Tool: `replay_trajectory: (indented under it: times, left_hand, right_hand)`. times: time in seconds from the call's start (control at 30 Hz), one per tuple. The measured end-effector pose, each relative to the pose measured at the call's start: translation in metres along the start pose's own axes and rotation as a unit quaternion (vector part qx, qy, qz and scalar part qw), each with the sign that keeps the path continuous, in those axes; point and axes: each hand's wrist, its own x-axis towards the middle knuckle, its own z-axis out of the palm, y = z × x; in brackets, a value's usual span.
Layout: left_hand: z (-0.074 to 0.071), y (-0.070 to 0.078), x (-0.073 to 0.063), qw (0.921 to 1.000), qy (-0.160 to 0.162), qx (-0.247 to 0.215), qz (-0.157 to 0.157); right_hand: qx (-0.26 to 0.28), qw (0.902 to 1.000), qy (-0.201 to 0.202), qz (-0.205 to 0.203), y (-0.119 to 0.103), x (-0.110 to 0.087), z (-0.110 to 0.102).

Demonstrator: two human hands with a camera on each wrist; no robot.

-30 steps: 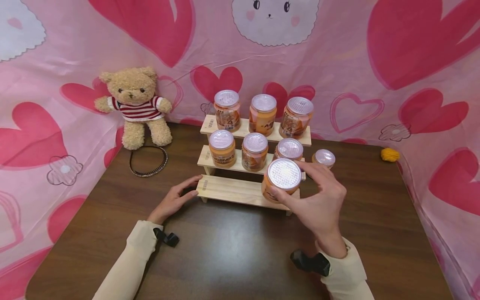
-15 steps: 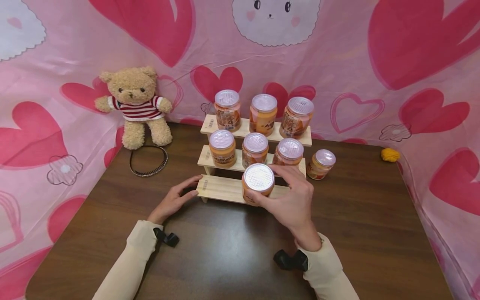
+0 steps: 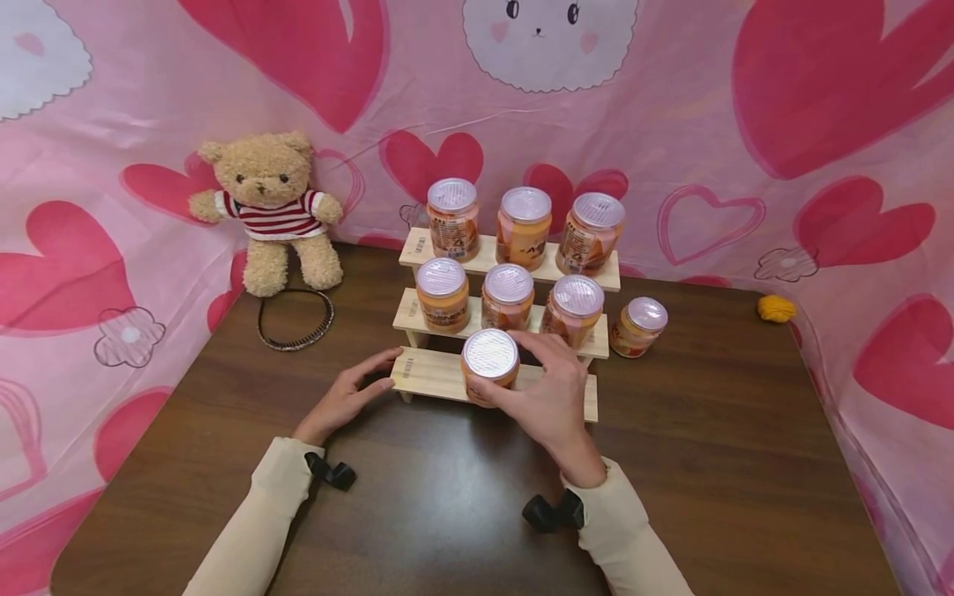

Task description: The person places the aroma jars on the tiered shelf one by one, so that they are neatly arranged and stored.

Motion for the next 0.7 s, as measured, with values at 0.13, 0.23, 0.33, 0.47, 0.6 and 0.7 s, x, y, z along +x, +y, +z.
replay_trajectory:
  times: [0.13,0.23,0.33,0.47,0.6,0.7]
  left_hand:
    - [0.000,0.002,0.001,0.9999,-0.006,0.009,-0.005]
    - [-0.002,0.012,-0.001,0.9999,-0.011,0.008,-0.009]
    - [-0.004,0.026,-0.004,0.9998,-0.015,0.005,-0.009]
    - [-0.005,0.036,-0.007,0.9999,-0.016,0.003,-0.005]
    - [-0.005,0.037,-0.008,0.9999,-0.017,0.000,-0.004]
    - [-0.005,0.036,-0.008,0.9999,-0.015,0.000,0.003]
  right_hand:
    - [-0.003,1.0000,-0.002,0.007,0.002,-0.002,0.008]
    - [-0.006,0.9999,-0.005,0.015,0.004,-0.004,0.015]
    - [-0.006,0.9998,-0.008,0.019,0.007,-0.006,0.022]
    - [-0.005,0.9998,-0.010,0.015,0.009,-0.007,0.030]
    - [-0.002,0.9998,-0.013,0.014,0.012,-0.009,0.037]
    - [-0.001,0.9997,-0.018,0.015,0.014,-0.010,0.042]
